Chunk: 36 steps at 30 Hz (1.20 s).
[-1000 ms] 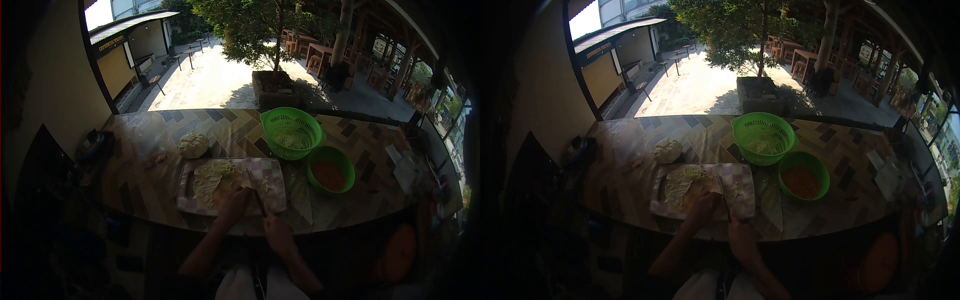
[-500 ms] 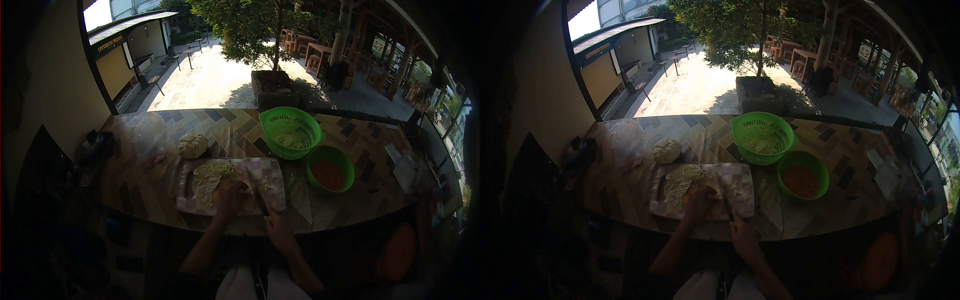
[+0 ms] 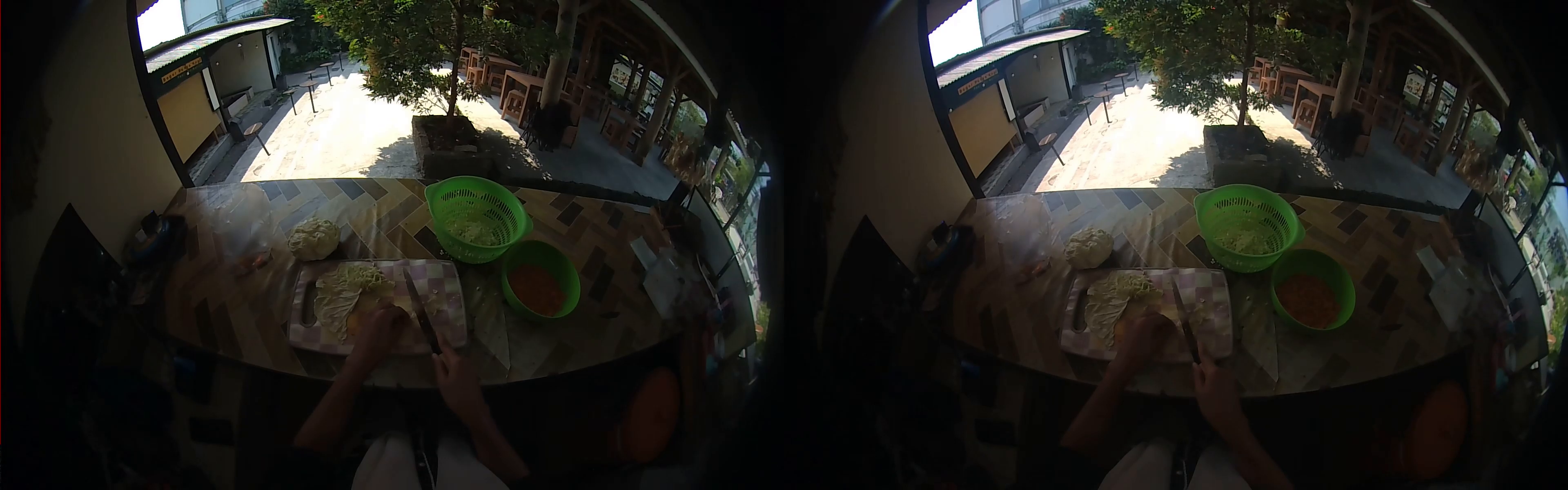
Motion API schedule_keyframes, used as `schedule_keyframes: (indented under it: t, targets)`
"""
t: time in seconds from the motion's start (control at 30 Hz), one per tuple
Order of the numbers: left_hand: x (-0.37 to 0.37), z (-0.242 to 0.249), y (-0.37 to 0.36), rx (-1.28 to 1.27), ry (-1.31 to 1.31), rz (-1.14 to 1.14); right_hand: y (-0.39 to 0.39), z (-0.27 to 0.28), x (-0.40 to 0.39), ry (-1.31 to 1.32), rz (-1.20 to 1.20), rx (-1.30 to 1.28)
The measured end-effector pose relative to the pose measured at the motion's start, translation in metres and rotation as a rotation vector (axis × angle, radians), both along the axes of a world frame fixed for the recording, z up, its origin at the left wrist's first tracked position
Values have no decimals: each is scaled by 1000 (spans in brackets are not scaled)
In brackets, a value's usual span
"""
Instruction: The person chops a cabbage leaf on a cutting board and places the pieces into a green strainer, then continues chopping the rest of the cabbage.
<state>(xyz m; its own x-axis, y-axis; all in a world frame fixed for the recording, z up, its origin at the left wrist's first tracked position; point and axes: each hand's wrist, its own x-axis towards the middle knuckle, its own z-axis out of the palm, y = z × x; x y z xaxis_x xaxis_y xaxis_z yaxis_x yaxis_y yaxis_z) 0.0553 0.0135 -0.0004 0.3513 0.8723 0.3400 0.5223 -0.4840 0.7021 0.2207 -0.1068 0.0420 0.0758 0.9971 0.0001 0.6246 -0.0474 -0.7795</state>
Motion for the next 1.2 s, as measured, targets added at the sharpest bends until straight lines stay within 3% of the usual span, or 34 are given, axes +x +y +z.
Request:
schedule_keyframes:
  t: [0.23, 0.33, 0.53, 0.63, 0.73, 0.9, 0.97, 1.07, 1.2]
  targets:
    - [3, 4, -7, -26, -7, 11, -4, -8, -17, -259, 10, -97]
    - [2, 4, -7, -26, 19, -40, 5, -23, -26, -462, 63, 0]
    - [5, 1, -7, -9, -91, 20, 18, -15, -5, 46, 15, -6]
    - [11, 2, -5, 5, -182, 43, 4, -17, -4, -19, 24, 4]
    - [14, 15, -10, -171, -227, 81, -3, -16, -11, -140, 15, -33]
    - [17, -1, -9, -97, -209, 95, 2, -25, -28, -324, -6, -30]
    - [17, -3, -12, -104, -217, 88, 15, -30, -30, -331, -20, -3]
    - [15, -5, -12, -105, -239, 95, 26, -32, -17, -115, 4, 131]
    - [17, -7, -11, -65, -244, 125, 9, -17, -13, -45, -33, 51]
